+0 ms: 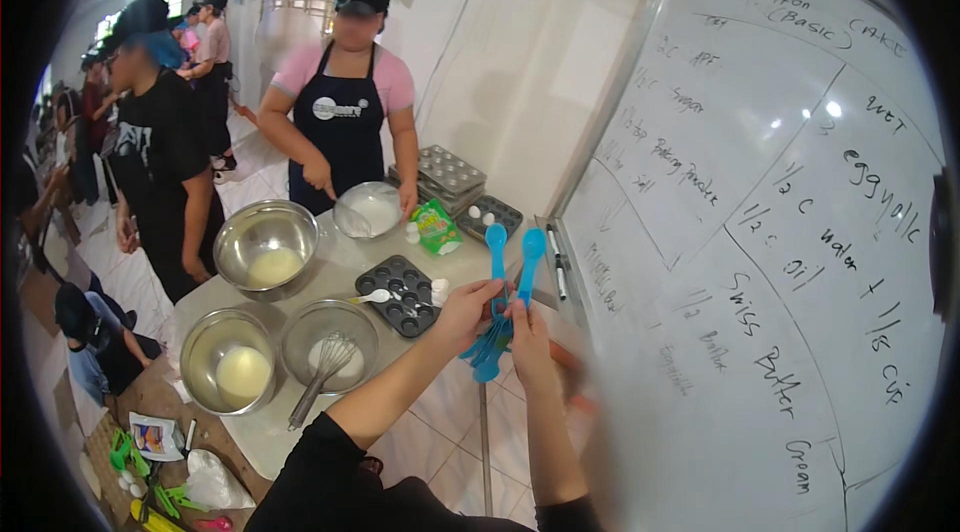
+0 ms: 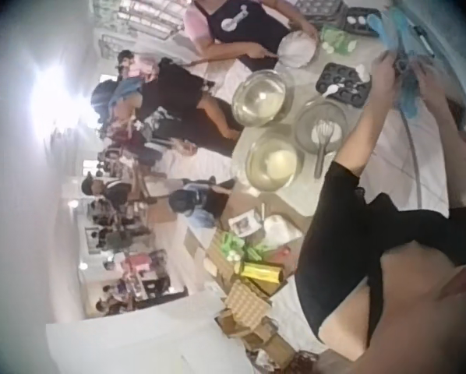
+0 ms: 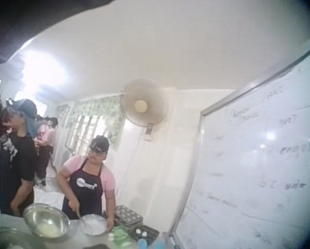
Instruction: The person holds a set of blue measuring spoons and then whisks a light-colored liquid batter in a metal bowl while standing at a work table.
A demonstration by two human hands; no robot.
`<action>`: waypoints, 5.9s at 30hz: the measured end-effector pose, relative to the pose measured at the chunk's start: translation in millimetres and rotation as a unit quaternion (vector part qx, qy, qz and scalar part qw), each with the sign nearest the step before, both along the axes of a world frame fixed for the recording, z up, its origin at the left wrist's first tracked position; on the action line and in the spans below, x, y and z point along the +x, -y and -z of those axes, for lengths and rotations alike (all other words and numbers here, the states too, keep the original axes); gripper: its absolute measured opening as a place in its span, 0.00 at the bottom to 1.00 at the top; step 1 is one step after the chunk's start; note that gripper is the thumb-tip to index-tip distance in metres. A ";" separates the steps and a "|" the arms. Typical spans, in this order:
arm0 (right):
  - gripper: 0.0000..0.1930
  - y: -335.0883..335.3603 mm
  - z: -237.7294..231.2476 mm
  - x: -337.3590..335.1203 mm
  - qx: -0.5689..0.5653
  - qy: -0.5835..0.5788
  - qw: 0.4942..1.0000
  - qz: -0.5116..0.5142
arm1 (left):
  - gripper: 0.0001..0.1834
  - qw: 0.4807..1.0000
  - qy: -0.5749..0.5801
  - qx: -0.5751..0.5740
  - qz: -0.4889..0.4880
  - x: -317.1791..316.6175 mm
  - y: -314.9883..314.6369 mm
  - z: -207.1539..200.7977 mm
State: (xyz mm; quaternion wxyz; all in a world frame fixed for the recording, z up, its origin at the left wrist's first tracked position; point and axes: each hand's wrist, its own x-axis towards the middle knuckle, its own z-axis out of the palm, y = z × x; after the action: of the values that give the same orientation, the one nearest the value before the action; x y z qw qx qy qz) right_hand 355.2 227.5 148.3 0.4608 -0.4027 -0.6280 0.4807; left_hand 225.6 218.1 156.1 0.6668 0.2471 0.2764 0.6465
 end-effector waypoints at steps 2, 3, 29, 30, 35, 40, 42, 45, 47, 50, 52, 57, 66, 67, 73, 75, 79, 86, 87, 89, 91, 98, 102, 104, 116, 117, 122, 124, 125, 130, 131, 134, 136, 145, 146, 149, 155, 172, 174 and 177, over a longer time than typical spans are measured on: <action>0.15 2.4 -0.8 -15.8 0.013 0.013 1.000 -0.020 | 0.17 0.999 -0.035 0.001 -0.018 -13.7 2.6 7.5; 0.16 2.3 6.4 -21.7 0.042 0.016 0.999 -0.026 | 0.17 0.997 -0.067 -0.007 -0.023 -21.0 8.3 12.0; 0.17 70.2 6.3 -0.6 0.036 0.058 0.988 0.141 | 0.30 0.693 -0.623 0.308 -0.191 -15.0 16.0 17.0; 0.17 74.9 5.1 4.9 0.033 0.062 0.985 0.155 | 0.27 0.752 -0.574 0.293 -0.136 -7.6 13.8 16.0; 0.17 83.4 3.8 28.0 0.024 0.007 0.985 0.172 | 0.24 0.822 -0.457 0.323 -0.102 13.7 1.0 0.8; 0.17 101.5 -16.6 42.8 0.024 0.035 0.972 0.231 | 0.29 0.761 -0.483 0.388 -0.192 38.6 35.4 -49.5; 0.17 106.9 -26.4 39.2 0.033 0.066 0.968 0.239 | 0.30 0.746 -0.490 0.398 -0.214 42.0 40.2 -54.2; 0.16 106.5 -33.2 32.0 0.049 0.137 0.958 0.246 | 0.36 0.659 -0.549 0.444 -0.259 45.3 38.8 -43.1; 0.16 100.1 -25.5 32.2 0.081 0.133 0.961 0.227 | 0.35 0.641 -0.648 0.369 -0.183 47.5 37.3 -27.2; 0.14 96.2 -11.3 40.8 0.074 0.030 0.975 0.208 | 0.34 0.644 -0.634 0.396 -0.165 48.0 35.6 -36.7; 0.08 98.4 -17.2 39.8 0.025 0.024 0.984 0.176 | 0.35 0.656 -0.631 0.382 -0.162 42.7 30.5 -36.4; 0.07 106.3 -25.5 37.7 0.043 -0.017 0.994 0.103 | 0.34 0.697 -0.589 0.377 -0.162 35.1 32.3 -46.0; 0.07 120.0 -40.6 56.9 0.075 -0.037 0.993 0.088 | 0.30 0.662 -0.572 0.456 -0.165 48.3 42.0 -69.5; 0.07 120.2 -41.3 58.9 0.081 -0.021 0.992 0.093 | 0.30 0.657 -0.574 0.459 -0.168 50.7 41.9 -70.6; 0.06 124.2 -40.7 72.8 0.068 -0.026 0.992 0.105 | 0.28 0.645 -0.578 0.471 -0.166 67.2 46.1 -73.8; 0.06 125.3 -41.2 73.3 0.072 -0.022 0.991 0.109 | 0.28 0.639 -0.581 0.475 -0.167 68.0 46.1 -73.4; 0.06 126.7 -38.9 68.9 0.080 -0.010 0.990 0.117 | 0.28 0.635 -0.588 0.477 -0.156 64.7 45.5 -71.2; 0.07 128.2 -28.9 64.2 0.097 -0.014 0.976 0.193 | 0.20 0.838 -0.360 0.373 -0.171 55.9 62.6 -66.3; 0.06 129.9 -30.1 62.4 0.092 -0.021 0.978 0.187 | 0.20 0.838 -0.360 0.373 -0.170 51.4 62.2 -57.1; 0.06 131.7 -32.9 51.3 0.088 -0.035 0.980 0.178 | 0.15 0.941 -0.287 0.177 0.034 39.7 53.7 -29.8; 0.07 135.9 -34.5 43.7 0.059 0.007 0.981 0.184 | 0.15 0.949 -0.238 0.165 0.122 39.8 61.1 -19.1; 0.09 122.4 -21.2 8.7 0.111 0.002 0.984 0.137 | 0.11 0.966 -0.165 0.134 0.147 10.1 66.0 -10.0; 0.10 103.5 -25.8 -25.2 0.088 0.046 0.990 0.103 | 0.13 0.974 -0.163 0.128 0.094 -34.4 68.5 -16.7; 0.09 93.0 -26.9 -50.6 0.096 0.026 0.993 0.066 | 0.15 0.972 -0.182 0.131 0.073 -61.0 70.7 -17.6; 0.06 54.7 -15.8 -243.8 -0.032 -0.043 0.976 -0.212 | 0.10 0.932 -0.192 0.171 -0.255 -234.3 101.0 3.4; 0.06 65.7 -18.8 -259.1 -0.040 -0.042 0.973 -0.224 | 0.10 0.927 -0.187 0.236 -0.221 -253.9 108.2 10.9; 0.11 81.7 -12.6 -307.3 -0.078 -0.101 0.963 -0.238 | 0.10 0.904 -0.307 0.140 -0.263 -287.4 120.8 29.4; 0.13 77.3 -12.5 -320.6 -0.046 -0.056 0.967 -0.246 | 0.11 0.888 -0.347 0.120 -0.279 -304.0 120.7 28.3; 0.14 68.1 -15.7 -330.6 -0.030 0.010 0.966 -0.257 | 0.11 0.894 -0.297 0.162 -0.292 -314.5 121.2 27.2; 0.15 83.1 -21.5 -376.4 0.008 -0.089 0.944 -0.317 | 0.13 0.902 -0.209 0.132 -0.354 -363.6 133.8 3.4; 0.16 78.4 -18.1 -373.4 0.041 -0.073 0.946 -0.313 | 0.13 0.879 -0.209 0.127 -0.409 -366.7 133.4 -9.0; 0.16 76.5 -14.3 -372.1 0.081 -0.033 0.946 -0.312 | 0.15 0.806 -0.262 0.111 -0.518 -412.0 152.0 -19.2; 0.15 63.4 -10.8 -351.9 0.089 0.016 0.950 -0.300 | 0.16 0.767 -0.305 0.100 -0.556 -432.2 165.3 -16.7; 0.13 -29.0 81.7 -197.1 -0.129 0.127 0.944 -0.276 | 0.15 0.673 -0.517 -0.125 -0.513 -340.2 258.6 74.3; 0.13 -41.7 94.5 -177.3 -0.135 0.122 0.949 -0.258 | 0.13 0.714 -0.500 -0.142 -0.469 -323.8 265.2 85.8; 0.13 -66.3 114.0 -158.9 -0.141 0.140 0.949 -0.243 | 0.14 0.767 -0.435 -0.266 -0.389 -294.5 284.0 96.2; 0.17 -52.7 125.4 -196.2 -0.143 0.136 0.905 -0.378 | 0.15 0.728 -0.486 -0.250 -0.415 -240.6 243.8 105.8; 0.43 -2.8 18.9 -257.4 -0.548 -0.317 0.567 -0.527 | 0.32 0.472 -0.747 -0.356 -0.304 -224.8 204.8 120.8; 0.43 -19.0 32.1 -247.6 -0.530 -0.342 0.596 -0.496 | 0.24 0.489 -0.724 -0.333 -0.354 -232.1 233.7 131.3; 0.40 -34.6 50.1 -232.4 -0.462 -0.299 0.698 -0.458 | 0.17 0.585 -0.663 -0.302 -0.357 -229.2 267.7 147.7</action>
State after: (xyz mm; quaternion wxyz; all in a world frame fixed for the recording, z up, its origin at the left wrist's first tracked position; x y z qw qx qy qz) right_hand 122.8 262.1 98.2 0.1028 -0.0625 -0.2631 0.9572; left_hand -3.6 -49.6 8.4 0.0511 0.2729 0.8870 0.3689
